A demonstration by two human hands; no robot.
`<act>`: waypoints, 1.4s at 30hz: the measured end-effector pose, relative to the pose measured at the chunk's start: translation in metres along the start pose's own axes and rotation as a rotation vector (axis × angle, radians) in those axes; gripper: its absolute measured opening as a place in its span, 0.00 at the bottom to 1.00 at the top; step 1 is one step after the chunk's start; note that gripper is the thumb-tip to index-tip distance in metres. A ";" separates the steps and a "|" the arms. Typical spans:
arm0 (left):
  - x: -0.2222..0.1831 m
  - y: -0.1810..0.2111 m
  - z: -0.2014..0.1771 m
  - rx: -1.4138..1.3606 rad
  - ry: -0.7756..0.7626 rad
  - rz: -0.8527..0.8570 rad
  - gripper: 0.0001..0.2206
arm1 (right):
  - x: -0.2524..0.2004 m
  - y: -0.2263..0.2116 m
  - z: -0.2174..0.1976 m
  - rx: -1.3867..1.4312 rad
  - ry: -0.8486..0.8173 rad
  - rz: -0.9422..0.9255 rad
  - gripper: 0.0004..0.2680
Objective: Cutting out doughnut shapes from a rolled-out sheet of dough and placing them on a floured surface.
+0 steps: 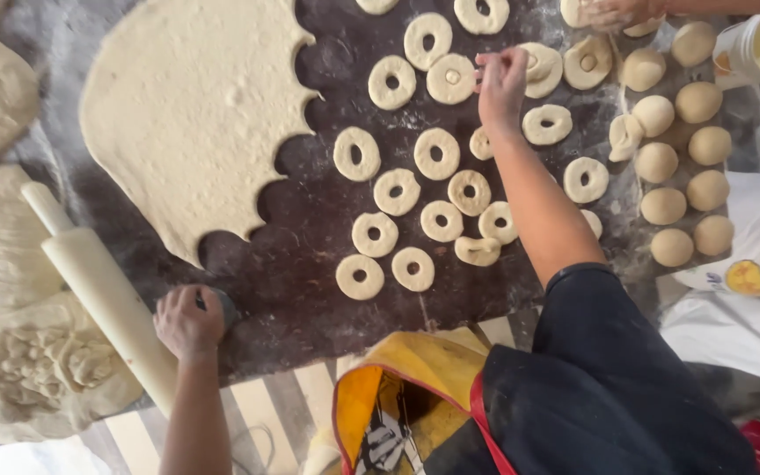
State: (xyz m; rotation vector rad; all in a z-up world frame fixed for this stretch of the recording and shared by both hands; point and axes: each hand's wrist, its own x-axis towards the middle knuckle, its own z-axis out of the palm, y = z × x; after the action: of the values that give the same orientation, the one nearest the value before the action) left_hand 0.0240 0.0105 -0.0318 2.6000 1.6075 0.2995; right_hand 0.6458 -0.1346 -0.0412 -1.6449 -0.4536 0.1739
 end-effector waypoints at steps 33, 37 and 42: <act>0.001 -0.011 0.015 0.011 0.056 0.066 0.08 | 0.072 -0.037 -0.086 -0.016 -0.203 -0.082 0.02; -0.014 -0.020 0.014 0.017 0.025 0.072 0.08 | 0.078 -0.060 -0.096 0.450 -0.203 0.001 0.06; -0.009 -0.015 0.015 0.006 0.019 0.042 0.08 | 0.063 -0.047 -0.093 -0.157 -0.193 0.311 0.07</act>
State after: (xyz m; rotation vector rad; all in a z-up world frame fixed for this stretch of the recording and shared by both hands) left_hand 0.0101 0.0104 -0.0502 2.6465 1.5631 0.3238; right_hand 0.7289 -0.1923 0.0261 -1.8563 -0.3609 0.5445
